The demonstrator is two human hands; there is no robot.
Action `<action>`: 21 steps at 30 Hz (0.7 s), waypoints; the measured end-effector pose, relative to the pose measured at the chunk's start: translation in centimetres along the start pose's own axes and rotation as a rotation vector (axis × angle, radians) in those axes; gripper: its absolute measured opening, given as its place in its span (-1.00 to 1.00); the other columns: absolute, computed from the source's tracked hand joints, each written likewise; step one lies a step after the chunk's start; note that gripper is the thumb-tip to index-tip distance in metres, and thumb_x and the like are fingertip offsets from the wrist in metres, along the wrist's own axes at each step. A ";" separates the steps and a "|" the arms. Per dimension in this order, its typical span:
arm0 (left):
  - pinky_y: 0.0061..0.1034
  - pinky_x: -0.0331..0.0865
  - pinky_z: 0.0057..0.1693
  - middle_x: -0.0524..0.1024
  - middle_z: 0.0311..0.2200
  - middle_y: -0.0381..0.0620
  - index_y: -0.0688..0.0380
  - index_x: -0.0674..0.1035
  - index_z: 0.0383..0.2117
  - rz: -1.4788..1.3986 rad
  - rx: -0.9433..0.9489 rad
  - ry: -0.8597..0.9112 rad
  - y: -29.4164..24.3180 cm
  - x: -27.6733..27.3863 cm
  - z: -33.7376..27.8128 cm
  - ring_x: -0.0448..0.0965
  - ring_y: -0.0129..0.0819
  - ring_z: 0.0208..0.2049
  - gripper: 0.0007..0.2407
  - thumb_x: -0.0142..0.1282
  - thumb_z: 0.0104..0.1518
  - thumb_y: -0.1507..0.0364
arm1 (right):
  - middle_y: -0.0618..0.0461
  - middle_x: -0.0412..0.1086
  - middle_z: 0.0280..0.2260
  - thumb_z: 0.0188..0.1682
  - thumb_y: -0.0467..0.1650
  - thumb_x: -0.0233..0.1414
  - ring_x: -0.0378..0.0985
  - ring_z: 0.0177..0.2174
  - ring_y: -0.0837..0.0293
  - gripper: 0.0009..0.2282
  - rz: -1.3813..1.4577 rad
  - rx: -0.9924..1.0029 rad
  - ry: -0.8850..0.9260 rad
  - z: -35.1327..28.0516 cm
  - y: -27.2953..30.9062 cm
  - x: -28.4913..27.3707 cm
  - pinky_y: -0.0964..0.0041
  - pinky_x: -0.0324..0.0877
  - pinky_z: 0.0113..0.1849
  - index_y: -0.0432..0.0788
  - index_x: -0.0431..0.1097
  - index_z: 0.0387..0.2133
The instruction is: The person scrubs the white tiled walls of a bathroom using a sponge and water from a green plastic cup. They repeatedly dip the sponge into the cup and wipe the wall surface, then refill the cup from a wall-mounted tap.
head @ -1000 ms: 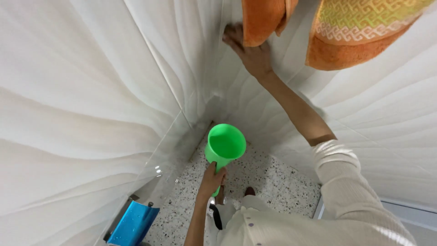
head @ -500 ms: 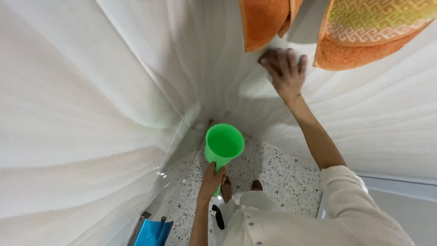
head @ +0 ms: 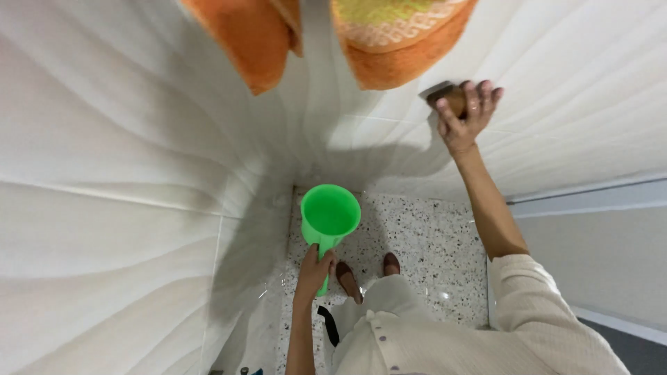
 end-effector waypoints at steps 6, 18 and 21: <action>-0.51 0.32 -0.41 0.46 -0.53 -0.15 0.26 0.47 -0.32 -0.006 -0.010 0.103 0.5 1.2 2.1 0.42 -0.47 -0.58 -0.87 0.06 0.23 0.42 | 0.18 -0.06 0.44 0.15 -0.12 0.09 -0.16 0.43 0.02 -0.51 -0.191 -0.396 0.325 -4.8 -2.6 -2.7 -0.07 -0.30 0.41 0.64 0.09 0.33; -0.52 0.34 -0.40 0.47 -0.54 -0.14 0.26 0.47 -0.30 0.124 -0.001 0.259 -2.2 7.3 3.1 0.43 -0.48 -0.58 -0.86 0.05 0.24 0.42 | 0.15 -0.20 0.51 0.22 -0.12 0.12 -0.29 0.48 -0.06 -0.40 -0.235 -0.330 0.278 -9.2 -8.4 -5.7 -0.06 -0.37 0.45 0.67 -0.12 0.41; -0.53 0.34 -0.39 0.47 -0.53 -0.15 0.26 0.49 -0.31 0.222 -0.036 0.258 -2.7 9.6 3.8 0.43 -0.49 -0.57 -0.87 0.05 0.23 0.42 | 0.19 -0.14 0.48 0.17 -0.09 0.17 -0.22 0.46 -0.02 -0.34 -0.295 -0.329 0.239 -7.5 -12.7 -7.1 -0.06 -0.30 0.42 0.73 -0.15 0.39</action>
Point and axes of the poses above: each hand's wrist, its own z-axis towards the middle knuckle, its own x-axis out of the palm, y = z × x, the point moved 1 cm from there along z, towards the middle knuckle
